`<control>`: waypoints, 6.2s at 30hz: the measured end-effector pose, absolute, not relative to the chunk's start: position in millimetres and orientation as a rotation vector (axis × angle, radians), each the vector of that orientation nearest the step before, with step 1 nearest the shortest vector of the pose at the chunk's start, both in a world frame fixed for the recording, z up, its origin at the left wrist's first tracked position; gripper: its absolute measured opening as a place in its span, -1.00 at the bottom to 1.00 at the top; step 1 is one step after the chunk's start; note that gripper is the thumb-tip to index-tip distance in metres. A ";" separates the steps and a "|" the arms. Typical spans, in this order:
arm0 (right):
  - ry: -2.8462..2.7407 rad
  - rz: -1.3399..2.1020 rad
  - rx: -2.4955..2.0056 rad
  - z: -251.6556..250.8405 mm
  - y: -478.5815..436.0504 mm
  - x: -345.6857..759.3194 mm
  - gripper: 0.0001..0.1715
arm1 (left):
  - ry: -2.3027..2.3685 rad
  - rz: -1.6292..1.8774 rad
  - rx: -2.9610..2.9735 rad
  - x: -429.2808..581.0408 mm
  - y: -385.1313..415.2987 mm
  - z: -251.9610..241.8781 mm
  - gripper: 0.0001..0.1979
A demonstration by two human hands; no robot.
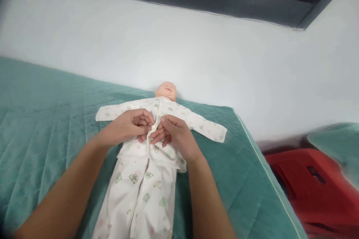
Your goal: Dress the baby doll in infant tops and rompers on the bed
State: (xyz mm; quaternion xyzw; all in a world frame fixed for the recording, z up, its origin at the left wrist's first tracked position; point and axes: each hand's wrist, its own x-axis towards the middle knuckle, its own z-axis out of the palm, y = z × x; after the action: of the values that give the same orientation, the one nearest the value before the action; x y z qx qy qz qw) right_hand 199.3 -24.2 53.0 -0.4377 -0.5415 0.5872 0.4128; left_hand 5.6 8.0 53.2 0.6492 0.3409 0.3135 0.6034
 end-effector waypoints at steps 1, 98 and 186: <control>-1.367 1.470 -1.108 53.3 -24.2 199.1 -0.58 | 0.762 0.733 1.487 5.2 8.6 53.0 -0.79; -1.558 0.572 -1.217 4.2 17.0 212.1 -0.52 | 1.110 1.070 2.148 37.2 40.6 32.8 -0.54; -1.349 -0.026 -2.235 -31.7 -35.1 342.0 -0.43 | 2.443 0.675 1.915 -107.5 38.6 -45.9 -0.42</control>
State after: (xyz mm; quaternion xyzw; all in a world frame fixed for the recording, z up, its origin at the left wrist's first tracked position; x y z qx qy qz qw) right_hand 342.0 -35.1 -31.7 -0.8261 -0.4986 -0.0096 0.2623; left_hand -107.5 38.6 -45.9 0.6026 0.7690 0.2125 -0.0175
